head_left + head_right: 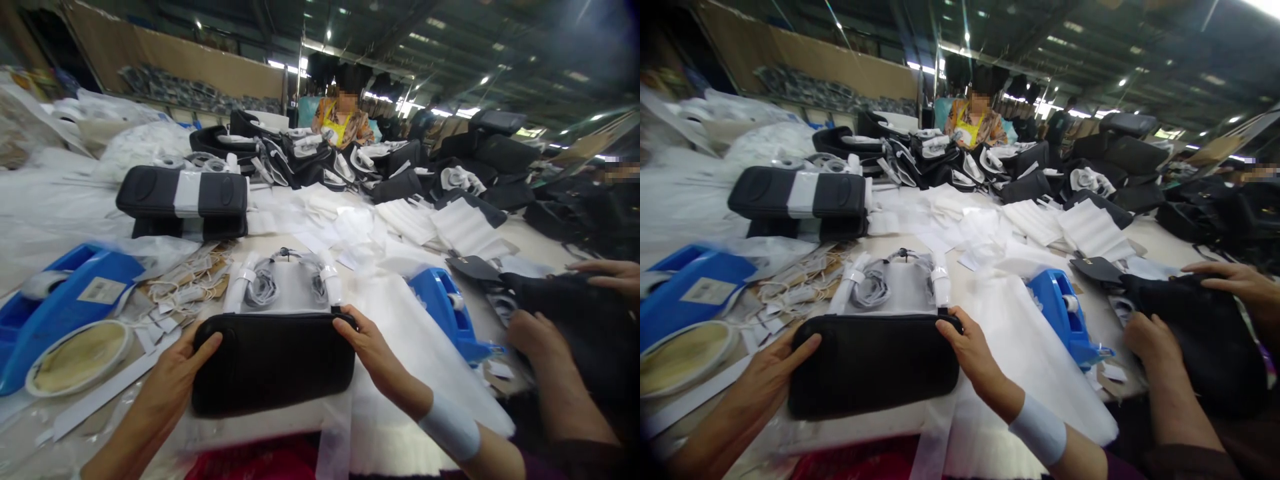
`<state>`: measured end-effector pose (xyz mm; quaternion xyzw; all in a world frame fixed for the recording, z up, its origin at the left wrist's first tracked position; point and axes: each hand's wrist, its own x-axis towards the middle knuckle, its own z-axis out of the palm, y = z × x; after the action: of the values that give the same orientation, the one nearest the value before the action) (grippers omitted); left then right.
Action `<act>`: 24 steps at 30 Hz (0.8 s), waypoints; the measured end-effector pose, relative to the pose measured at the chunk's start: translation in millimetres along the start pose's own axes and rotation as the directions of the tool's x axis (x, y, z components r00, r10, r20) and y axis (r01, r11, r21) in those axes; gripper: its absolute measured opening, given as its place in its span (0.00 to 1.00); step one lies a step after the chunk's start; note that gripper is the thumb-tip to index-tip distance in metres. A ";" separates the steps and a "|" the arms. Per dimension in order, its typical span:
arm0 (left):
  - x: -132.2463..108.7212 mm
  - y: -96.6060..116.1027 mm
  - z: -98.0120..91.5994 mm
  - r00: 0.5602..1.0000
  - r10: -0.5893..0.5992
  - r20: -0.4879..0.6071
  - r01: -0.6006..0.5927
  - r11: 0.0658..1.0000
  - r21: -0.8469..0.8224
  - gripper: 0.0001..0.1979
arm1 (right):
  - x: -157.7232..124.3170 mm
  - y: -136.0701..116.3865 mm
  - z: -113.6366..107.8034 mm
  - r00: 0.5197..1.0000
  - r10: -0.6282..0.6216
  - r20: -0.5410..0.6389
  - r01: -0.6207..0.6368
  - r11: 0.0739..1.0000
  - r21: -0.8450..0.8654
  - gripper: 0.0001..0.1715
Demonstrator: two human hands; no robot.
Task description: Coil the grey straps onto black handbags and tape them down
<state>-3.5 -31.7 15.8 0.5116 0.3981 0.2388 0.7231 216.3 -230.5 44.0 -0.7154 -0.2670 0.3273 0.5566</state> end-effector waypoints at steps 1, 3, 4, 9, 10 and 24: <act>-0.5 -1.5 1.2 1.000 0.003 0.001 -0.003 1.000 -0.015 0.29 | 0.8 4.1 0.9 0.999 -0.003 -0.036 0.001 0.999 -0.043 0.15; -2.1 -2.0 4.1 1.000 0.006 0.002 -0.006 0.999 -0.042 0.29 | 2.2 9.9 2.7 0.990 -0.032 -0.136 0.016 0.992 -0.123 0.17; -3.3 -1.6 5.7 1.000 0.006 0.000 -0.006 0.998 -0.055 0.28 | 2.8 11.4 3.5 0.982 -0.060 -0.177 0.033 0.988 -0.150 0.18; -7.6 1.1 12.9 0.999 -0.034 -0.016 0.032 0.991 -0.129 0.28 | 4.5 8.5 3.7 0.997 -0.027 -0.076 0.018 0.993 -0.116 0.18; -7.1 1.0 13.6 0.999 -0.044 -0.020 0.041 0.989 -0.140 0.28 | 5.2 6.7 2.7 0.999 -0.012 -0.052 0.006 0.994 -0.112 0.18; 10.5 -12.7 16.4 0.967 -0.165 -0.194 0.143 0.982 -0.123 0.26 | 27.9 32.6 8.6 0.984 -0.021 -0.177 -0.014 0.981 -0.195 0.19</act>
<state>15.1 -37.4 3.2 0.4120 0.4949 0.2543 0.7215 228.2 -212.0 6.1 -0.7926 -0.2484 0.2334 0.5056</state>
